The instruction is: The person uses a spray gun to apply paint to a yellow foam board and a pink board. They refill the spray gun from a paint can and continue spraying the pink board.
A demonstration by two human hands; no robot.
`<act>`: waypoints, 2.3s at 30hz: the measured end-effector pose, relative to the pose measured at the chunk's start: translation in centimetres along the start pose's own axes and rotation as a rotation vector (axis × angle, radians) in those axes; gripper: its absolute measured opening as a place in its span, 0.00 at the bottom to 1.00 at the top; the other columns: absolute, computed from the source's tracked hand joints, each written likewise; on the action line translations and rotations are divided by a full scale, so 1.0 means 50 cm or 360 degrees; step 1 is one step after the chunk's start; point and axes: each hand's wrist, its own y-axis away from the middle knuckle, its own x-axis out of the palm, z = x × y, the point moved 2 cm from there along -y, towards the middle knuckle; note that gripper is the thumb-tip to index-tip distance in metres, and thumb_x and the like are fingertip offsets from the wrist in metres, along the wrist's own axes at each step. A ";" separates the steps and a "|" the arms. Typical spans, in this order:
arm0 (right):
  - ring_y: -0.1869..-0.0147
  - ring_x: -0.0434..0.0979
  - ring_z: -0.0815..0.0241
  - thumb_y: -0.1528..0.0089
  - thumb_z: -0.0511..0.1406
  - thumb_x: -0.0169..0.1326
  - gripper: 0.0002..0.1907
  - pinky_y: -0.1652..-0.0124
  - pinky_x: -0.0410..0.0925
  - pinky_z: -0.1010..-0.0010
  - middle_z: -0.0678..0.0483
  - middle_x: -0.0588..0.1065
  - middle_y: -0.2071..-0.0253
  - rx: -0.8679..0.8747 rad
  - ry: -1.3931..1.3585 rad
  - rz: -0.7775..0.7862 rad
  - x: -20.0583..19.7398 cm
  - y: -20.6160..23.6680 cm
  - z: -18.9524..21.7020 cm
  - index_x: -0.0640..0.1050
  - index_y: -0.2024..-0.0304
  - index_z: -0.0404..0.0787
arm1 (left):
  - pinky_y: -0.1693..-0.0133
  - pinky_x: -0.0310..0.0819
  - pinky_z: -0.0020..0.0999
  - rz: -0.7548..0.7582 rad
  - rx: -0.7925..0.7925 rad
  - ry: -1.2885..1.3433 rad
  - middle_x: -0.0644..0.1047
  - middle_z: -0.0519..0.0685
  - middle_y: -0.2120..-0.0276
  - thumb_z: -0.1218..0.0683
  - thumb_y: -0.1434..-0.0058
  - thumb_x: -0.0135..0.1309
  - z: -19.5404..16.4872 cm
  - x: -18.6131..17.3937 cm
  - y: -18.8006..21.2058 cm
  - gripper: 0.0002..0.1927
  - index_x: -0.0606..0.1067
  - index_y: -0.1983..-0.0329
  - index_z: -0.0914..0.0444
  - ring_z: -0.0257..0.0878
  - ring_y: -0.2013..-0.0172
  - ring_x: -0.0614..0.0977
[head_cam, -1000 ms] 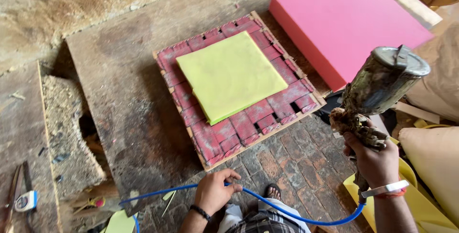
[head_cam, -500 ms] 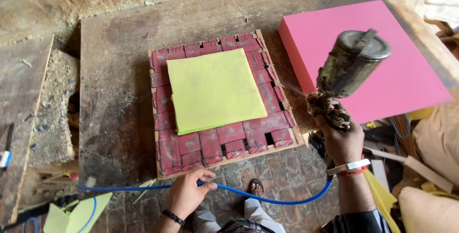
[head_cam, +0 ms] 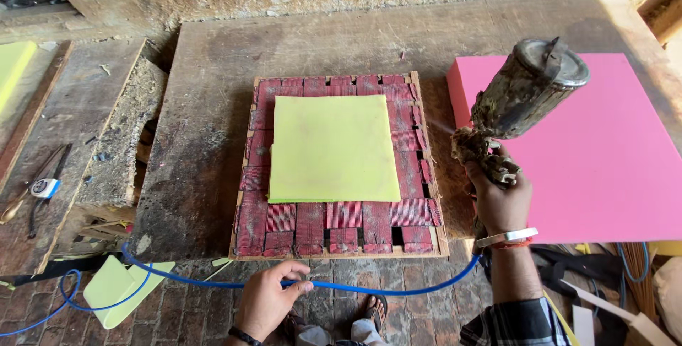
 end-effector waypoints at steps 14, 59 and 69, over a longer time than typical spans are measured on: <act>0.61 0.81 0.64 0.36 0.32 0.60 0.21 0.63 0.73 0.72 0.52 0.82 0.57 0.0136 0.0098 -0.0034 0.021 0.109 0.047 0.77 0.40 0.40 | 0.63 0.80 0.34 0.0097 0.0093 0.0000 0.87 0.43 0.68 0.48 0.52 0.72 0.054 -0.059 -0.013 0.21 0.83 0.54 0.50 0.36 0.66 0.87; 0.58 0.79 0.63 0.34 0.25 0.53 0.22 0.56 0.76 0.71 0.52 0.78 0.53 0.0206 -0.0462 -0.0434 -0.267 0.450 0.018 0.73 0.36 0.34 | 0.64 0.79 0.32 0.0841 0.0272 -0.0163 0.86 0.43 0.70 0.47 0.52 0.71 0.079 0.091 0.094 0.16 0.85 0.60 0.51 0.35 0.67 0.88; 0.60 0.79 0.61 0.33 0.26 0.55 0.16 0.58 0.74 0.71 0.49 0.79 0.60 0.0163 -0.0334 0.0183 -0.535 0.222 -0.159 0.76 0.42 0.29 | 0.61 0.77 0.37 0.1295 0.0647 -0.0126 0.84 0.44 0.68 0.41 0.48 0.69 -0.197 0.420 0.117 0.15 0.86 0.62 0.52 0.38 0.65 0.85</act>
